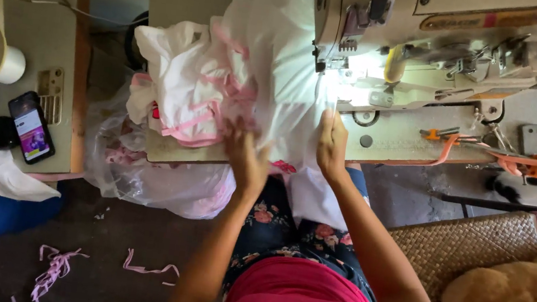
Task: A person is handling and repositioning a large white and pink fabric garment on a sewing table.
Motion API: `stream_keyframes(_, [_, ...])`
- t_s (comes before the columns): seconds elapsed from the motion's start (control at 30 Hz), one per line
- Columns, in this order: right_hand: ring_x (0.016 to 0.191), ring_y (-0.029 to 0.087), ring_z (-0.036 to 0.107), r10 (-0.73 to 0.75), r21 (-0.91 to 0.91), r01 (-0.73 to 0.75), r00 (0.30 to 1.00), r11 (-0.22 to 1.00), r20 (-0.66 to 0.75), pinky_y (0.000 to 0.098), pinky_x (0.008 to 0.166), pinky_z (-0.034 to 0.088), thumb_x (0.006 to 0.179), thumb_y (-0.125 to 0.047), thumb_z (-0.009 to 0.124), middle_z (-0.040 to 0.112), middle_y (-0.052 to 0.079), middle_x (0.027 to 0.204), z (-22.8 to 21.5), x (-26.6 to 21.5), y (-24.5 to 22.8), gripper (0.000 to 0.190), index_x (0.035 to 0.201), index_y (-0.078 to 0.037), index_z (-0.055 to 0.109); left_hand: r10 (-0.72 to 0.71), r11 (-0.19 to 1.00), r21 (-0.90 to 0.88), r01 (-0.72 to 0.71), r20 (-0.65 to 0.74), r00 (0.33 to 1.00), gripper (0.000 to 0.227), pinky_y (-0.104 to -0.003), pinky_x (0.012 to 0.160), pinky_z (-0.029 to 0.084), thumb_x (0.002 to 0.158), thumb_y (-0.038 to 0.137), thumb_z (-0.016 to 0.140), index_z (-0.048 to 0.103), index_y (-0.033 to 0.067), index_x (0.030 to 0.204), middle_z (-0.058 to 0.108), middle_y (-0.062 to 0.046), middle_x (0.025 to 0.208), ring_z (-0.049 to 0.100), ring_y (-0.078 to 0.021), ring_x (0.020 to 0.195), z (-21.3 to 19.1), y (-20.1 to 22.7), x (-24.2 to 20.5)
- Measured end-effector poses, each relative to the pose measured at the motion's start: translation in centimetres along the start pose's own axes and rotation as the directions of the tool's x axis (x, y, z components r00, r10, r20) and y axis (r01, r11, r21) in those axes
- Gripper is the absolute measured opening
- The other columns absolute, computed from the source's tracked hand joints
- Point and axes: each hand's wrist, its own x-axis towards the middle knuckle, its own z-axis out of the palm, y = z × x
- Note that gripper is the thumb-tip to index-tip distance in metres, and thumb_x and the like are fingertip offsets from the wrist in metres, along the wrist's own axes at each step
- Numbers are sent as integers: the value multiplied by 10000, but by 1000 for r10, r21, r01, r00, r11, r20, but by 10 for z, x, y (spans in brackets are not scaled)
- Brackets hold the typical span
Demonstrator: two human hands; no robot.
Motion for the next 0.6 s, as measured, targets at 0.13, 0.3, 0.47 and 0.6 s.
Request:
stream_keyframes(0.13, [905,234,605,10,12,-10,1000,1000,-15,482,895,507,1163,-330,359,688,173,905,-5,-4,0,482,961,-8,655,-216,951,-262,166,-176,960,217,-490,875,490,867,72,773,633,32,1027,614,-172,948,613,-405,902,0,-42,-15])
stream_keyframes(0.3, [914,286,600,74,-20,-73,997,997,37,534,900,492,1167,-350,323,682,265,935,-17,-44,15,540,990,41,650,-495,751,-517,411,-30,868,221,-371,759,482,1011,235,690,619,81,870,593,-77,758,540,-195,739,-43,14,60])
stream_keyframes(0.47, [841,186,551,182,-46,-179,981,983,68,402,834,505,1155,-314,371,637,78,854,-31,-83,4,449,922,-56,655,-556,670,-602,434,-20,831,244,-273,362,486,1010,318,715,651,114,891,625,-38,768,565,-140,673,22,-58,80])
stream_keyframes(0.6, [823,182,552,175,-42,-172,982,984,75,393,814,512,1159,-320,368,634,67,839,-30,-73,11,461,915,-57,657,-597,616,-638,462,5,802,222,-262,439,510,985,309,701,629,137,864,599,-5,767,522,-113,715,15,-30,116])
